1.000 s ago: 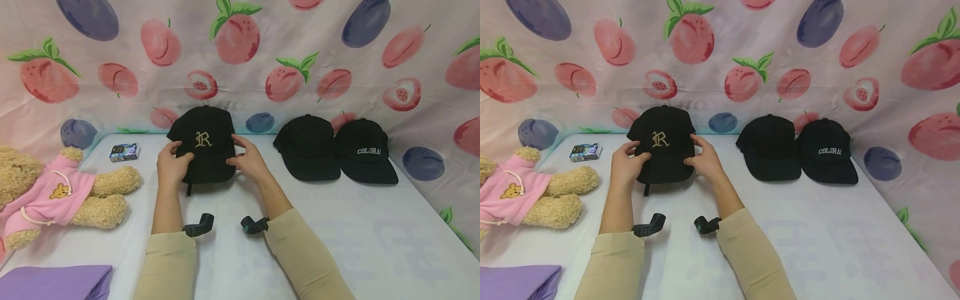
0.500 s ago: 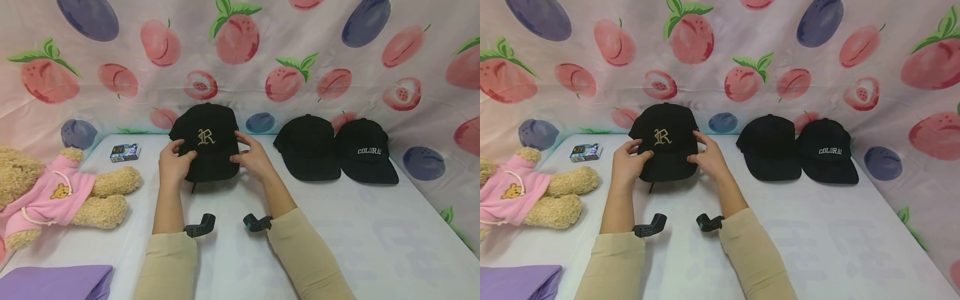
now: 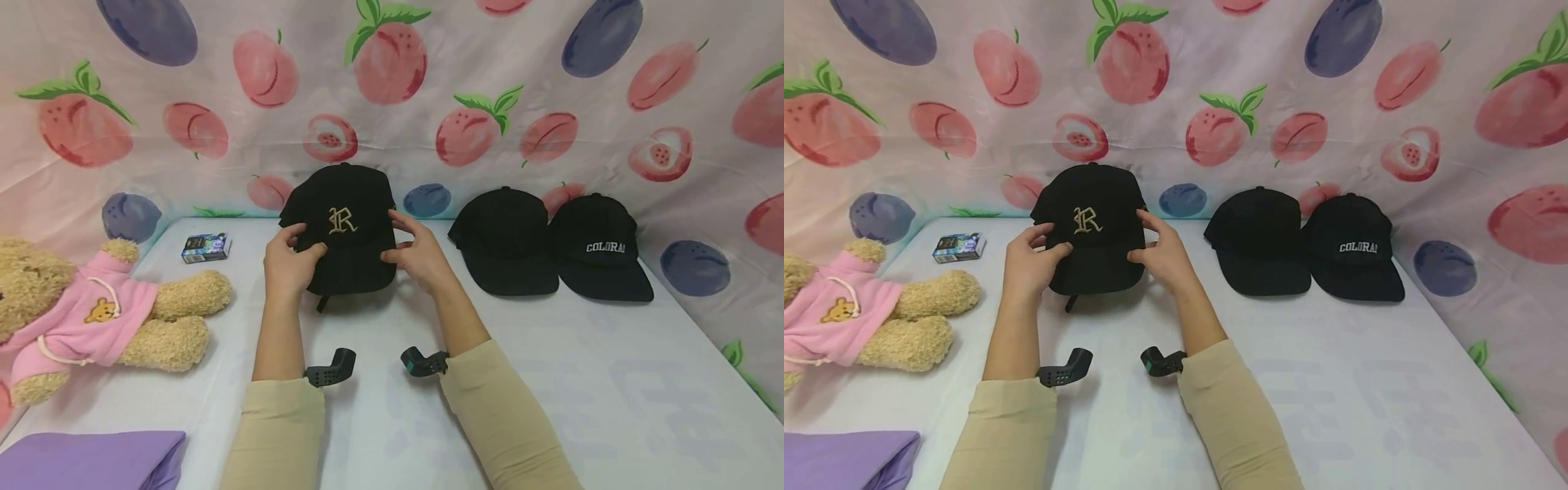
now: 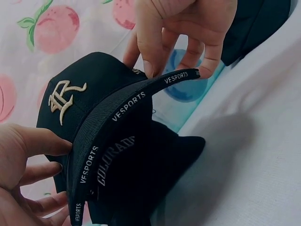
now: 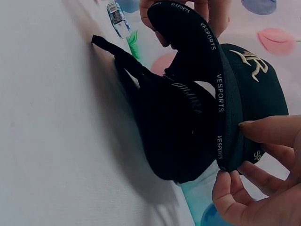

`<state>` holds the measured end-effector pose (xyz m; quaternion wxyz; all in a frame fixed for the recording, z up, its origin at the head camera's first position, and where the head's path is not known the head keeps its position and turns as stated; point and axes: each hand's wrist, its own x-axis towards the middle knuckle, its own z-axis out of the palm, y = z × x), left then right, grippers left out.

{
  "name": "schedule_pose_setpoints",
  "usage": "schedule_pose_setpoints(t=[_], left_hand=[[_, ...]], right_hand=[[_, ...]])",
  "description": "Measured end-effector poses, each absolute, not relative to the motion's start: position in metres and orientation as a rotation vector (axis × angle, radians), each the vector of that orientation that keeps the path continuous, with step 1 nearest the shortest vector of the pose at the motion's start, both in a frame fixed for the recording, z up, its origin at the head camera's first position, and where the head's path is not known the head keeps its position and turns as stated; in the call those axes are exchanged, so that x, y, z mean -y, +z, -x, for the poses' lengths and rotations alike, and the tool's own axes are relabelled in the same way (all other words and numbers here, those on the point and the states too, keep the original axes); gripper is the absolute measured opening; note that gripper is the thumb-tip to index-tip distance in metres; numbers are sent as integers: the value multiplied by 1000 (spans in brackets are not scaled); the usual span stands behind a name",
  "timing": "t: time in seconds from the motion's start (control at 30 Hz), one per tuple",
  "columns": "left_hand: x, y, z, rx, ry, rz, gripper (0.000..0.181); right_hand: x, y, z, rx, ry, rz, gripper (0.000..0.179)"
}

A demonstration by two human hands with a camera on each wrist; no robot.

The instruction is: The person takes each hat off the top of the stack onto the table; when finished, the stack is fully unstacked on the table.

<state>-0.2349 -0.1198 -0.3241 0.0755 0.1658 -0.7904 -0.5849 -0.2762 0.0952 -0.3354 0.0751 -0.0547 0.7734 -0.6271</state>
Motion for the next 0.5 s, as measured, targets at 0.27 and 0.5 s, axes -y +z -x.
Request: schedule_pose_setpoints(t=[0.27, 0.5], left_hand=[[117, -323, 234, 2347, -1768, -482, 57], [114, -322, 234, 2344, -1749, -449, 57]], right_hand=[[-98, -334, 276, -2290, -1899, 157, 85], [-102, -332, 276, -2294, -1909, 153, 85]])
